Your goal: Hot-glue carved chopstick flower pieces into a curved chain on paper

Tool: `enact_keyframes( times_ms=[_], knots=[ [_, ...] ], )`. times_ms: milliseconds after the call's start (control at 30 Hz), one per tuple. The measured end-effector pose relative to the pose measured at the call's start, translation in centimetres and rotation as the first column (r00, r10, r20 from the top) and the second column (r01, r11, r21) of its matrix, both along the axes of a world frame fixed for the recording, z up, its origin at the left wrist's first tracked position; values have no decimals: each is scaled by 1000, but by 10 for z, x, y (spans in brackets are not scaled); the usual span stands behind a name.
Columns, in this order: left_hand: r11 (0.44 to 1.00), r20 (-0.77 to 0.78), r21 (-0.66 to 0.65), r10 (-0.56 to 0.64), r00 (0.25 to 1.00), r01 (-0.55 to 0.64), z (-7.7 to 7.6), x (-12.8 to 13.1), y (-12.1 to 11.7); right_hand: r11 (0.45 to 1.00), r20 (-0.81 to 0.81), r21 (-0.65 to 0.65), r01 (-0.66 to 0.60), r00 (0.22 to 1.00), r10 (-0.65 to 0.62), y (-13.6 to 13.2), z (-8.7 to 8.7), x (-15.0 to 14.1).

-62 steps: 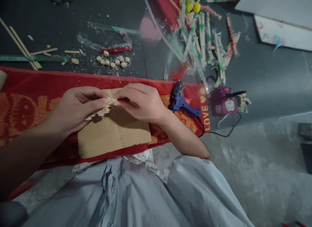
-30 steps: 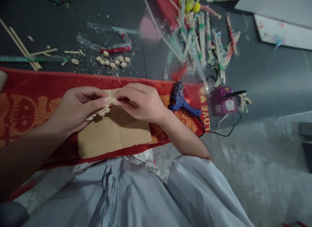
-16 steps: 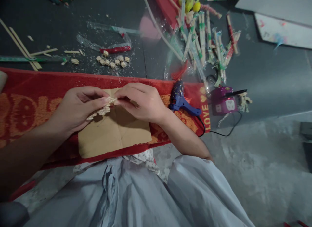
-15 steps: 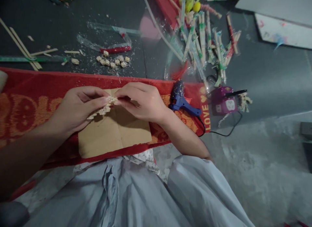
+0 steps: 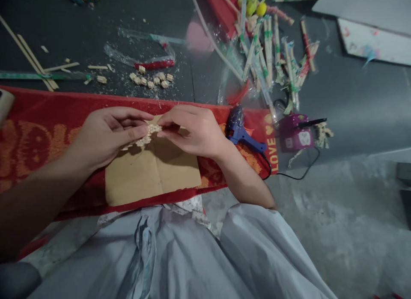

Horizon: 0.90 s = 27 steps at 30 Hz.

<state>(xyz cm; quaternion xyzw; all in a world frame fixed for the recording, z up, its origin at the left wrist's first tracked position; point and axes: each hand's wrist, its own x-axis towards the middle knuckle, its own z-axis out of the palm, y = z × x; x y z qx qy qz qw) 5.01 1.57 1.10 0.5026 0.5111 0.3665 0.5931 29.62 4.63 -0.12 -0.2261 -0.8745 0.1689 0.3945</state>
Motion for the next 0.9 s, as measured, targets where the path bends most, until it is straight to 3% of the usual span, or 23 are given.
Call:
enact_keyframes(
  times_ms=[167,367,500,667,767,900],
  knots=[
    [989,-199,98,-92,976,113,-1,-5,2,991,133,-133,6,991,12,-2,6,4],
    [928,-487,322,-6,873,187,4,-7,-6,979,305,-201,44,952,20,-3,9,5],
    [889,-554,393,26,832,234,15,-9,-7,965,441,-240,109,898,8,-3,10,6],
    [841,-675,409,19,738,353,28,-20,-3,962,444,-257,92,896,33,1,10,9],
    [817,-784,318,-59,618,481,33,-30,0,973,462,-226,57,885,55,3,10,10],
    [835,-858,185,-120,499,519,36,-39,0,973,485,-230,31,870,87,3,10,9]
  ],
)
